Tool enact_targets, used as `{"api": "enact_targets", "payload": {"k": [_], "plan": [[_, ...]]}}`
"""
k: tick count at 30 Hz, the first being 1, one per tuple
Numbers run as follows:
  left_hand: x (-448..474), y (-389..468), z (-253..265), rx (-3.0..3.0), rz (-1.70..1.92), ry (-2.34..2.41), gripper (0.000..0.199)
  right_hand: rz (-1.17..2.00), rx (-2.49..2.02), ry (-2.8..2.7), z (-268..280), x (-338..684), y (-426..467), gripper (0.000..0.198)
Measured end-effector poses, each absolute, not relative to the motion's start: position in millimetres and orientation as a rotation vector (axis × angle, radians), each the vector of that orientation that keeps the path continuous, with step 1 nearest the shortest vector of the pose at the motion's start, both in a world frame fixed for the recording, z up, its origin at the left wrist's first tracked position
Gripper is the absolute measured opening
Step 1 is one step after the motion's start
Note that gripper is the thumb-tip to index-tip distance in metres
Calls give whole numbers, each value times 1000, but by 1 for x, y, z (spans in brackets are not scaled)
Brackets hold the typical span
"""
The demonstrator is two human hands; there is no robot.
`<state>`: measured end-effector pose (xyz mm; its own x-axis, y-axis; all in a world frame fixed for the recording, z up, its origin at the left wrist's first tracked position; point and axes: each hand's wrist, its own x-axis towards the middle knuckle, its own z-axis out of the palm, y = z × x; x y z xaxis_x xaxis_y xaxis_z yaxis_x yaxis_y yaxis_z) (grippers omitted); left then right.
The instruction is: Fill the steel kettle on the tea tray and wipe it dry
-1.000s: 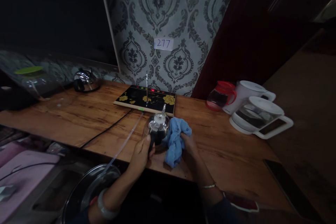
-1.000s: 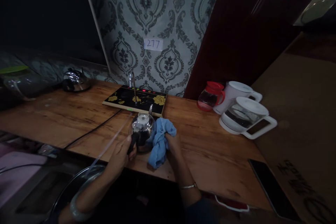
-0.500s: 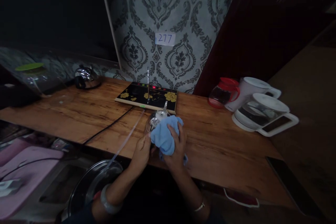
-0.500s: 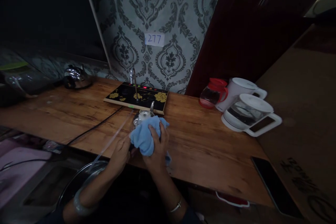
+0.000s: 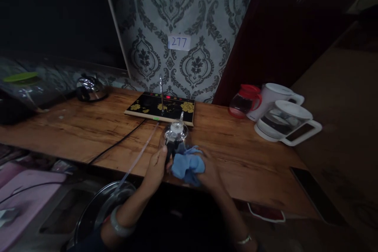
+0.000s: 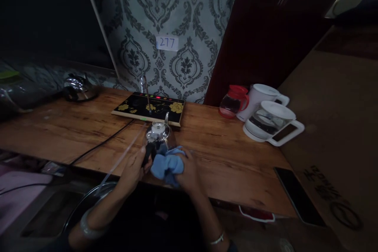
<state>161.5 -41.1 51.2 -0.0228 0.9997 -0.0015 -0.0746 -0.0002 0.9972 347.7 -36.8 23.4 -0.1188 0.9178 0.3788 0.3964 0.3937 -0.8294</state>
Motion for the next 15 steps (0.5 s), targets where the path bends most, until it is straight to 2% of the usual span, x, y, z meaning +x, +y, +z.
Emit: {"api": "enact_targets", "payload": {"k": [6, 11, 15], "plan": [[162, -38, 46, 1123, 1282, 1165, 53, 958, -1073, -1034, 38, 352, 21, 22], [163, -37, 45, 1094, 1302, 1172, 54, 1273, -927, -862, 16, 328, 57, 36], [164, -38, 46, 1088, 1292, 1183, 55, 1235, -1015, -783, -2, 326, 52, 40]]}}
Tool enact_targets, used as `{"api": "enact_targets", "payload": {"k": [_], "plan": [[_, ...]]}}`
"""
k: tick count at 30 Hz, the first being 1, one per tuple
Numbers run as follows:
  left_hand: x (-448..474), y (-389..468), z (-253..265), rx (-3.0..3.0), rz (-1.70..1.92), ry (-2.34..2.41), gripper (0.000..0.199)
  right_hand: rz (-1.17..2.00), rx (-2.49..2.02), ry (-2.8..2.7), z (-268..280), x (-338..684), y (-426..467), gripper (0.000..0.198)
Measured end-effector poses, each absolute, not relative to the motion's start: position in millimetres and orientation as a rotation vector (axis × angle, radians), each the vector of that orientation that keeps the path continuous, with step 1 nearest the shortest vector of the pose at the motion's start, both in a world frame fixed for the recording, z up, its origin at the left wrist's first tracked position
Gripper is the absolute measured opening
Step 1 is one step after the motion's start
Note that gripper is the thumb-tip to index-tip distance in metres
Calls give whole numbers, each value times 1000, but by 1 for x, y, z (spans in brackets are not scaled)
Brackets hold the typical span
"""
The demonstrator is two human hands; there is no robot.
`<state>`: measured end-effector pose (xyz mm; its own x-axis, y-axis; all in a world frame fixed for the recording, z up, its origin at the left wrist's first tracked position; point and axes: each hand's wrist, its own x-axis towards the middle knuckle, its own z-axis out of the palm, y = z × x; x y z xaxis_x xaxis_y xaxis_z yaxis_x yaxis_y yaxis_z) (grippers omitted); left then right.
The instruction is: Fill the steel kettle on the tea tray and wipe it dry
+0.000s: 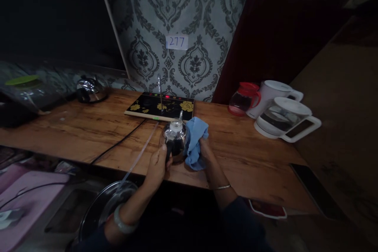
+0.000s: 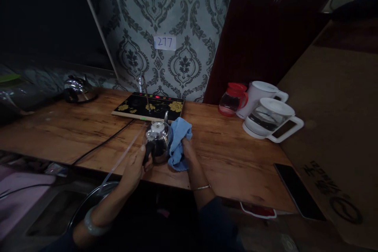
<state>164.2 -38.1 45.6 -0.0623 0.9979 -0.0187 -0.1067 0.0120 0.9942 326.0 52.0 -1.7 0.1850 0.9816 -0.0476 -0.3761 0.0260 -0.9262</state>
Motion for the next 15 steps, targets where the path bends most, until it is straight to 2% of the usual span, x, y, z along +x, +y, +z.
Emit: {"api": "enact_targets", "payload": {"k": [6, 10, 15], "plan": [[167, -42, 53, 1089, 1303, 1237, 53, 1000, -1164, -839, -1, 322, -4, 35], [172, -46, 54, 1109, 1304, 1274, 53, 925, -1167, -913, -4, 313, -44, 44], [188, -51, 51, 1158, 1320, 1260, 48, 1019, -1131, -1030, -3, 314, -72, 48]]}}
